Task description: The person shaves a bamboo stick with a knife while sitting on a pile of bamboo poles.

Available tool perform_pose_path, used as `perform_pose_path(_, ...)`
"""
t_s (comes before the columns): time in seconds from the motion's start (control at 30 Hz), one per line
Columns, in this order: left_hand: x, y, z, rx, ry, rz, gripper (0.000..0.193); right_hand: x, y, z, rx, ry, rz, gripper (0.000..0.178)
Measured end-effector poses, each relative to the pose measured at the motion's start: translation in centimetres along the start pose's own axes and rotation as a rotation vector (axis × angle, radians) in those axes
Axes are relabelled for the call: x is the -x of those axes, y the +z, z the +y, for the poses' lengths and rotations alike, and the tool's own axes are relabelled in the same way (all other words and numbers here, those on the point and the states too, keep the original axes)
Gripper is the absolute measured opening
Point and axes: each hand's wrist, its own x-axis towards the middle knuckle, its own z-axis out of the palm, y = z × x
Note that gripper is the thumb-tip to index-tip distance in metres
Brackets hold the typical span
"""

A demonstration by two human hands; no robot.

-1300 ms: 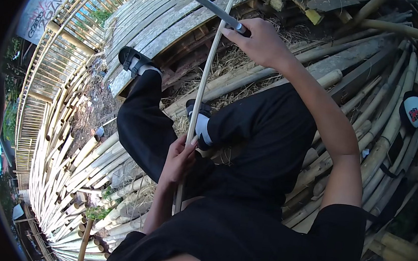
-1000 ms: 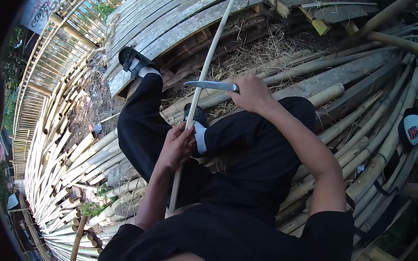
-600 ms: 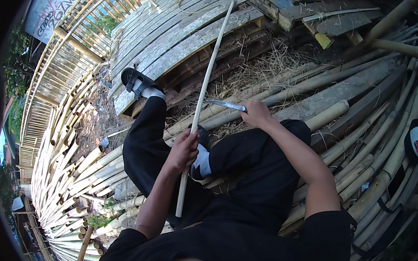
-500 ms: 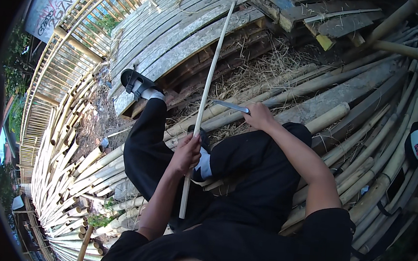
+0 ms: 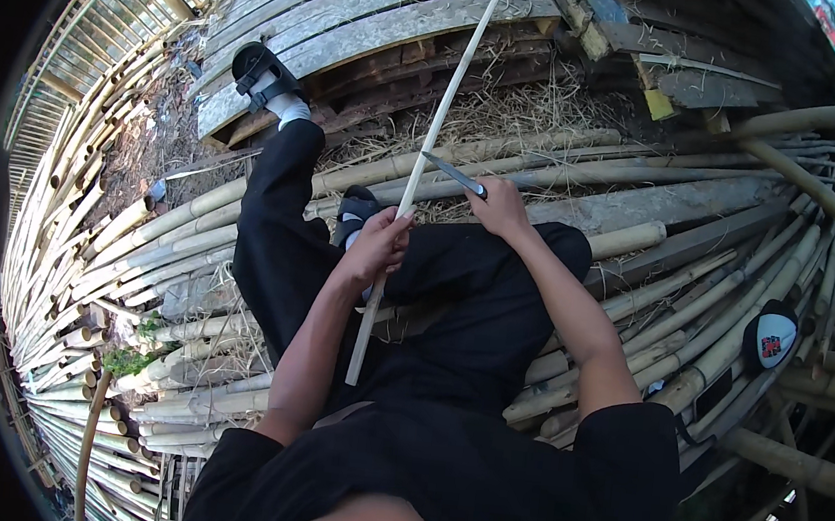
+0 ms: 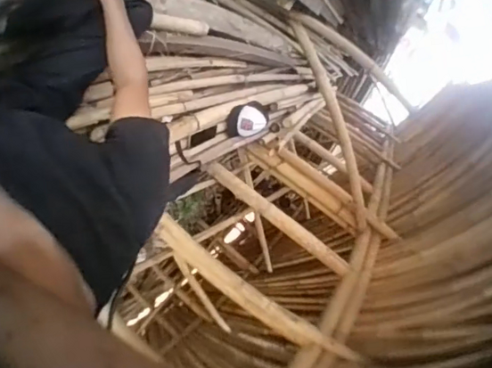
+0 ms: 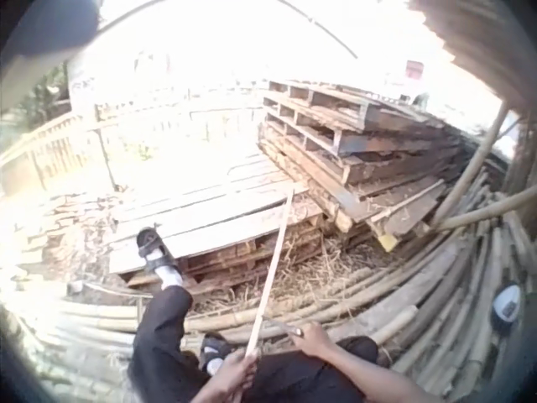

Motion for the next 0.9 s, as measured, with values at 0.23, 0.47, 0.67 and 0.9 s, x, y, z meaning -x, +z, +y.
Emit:
perform_pose_path(0.23, 0.5, -0.7, -0.2, -0.001, 0.023, 0.036, 0.024, 0.4, 1.9, -5.0, 0.098, 0.043, -0.066, 0.029)
perform_pose_path(0.47, 0.8, -1.6, -0.9, -0.07, 0.078, 0.042, 0.022, 1.1, 3.8, -7.9, 0.219, 0.067, -0.181, 0.026)
perform_pose_path(0.67, 0.8, -1.3, -0.9, -0.227, 0.109, 0.065, 0.028, 1.3, 4.5, -7.3, 0.225, 0.042, -0.223, 0.025)
perform_pose_path(0.9, 0.2, -2.3, -2.3, -0.323, 0.192, 0.122, 0.03, -0.3, 5.6, -7.5, 0.228, 0.044, -0.206, 0.02)
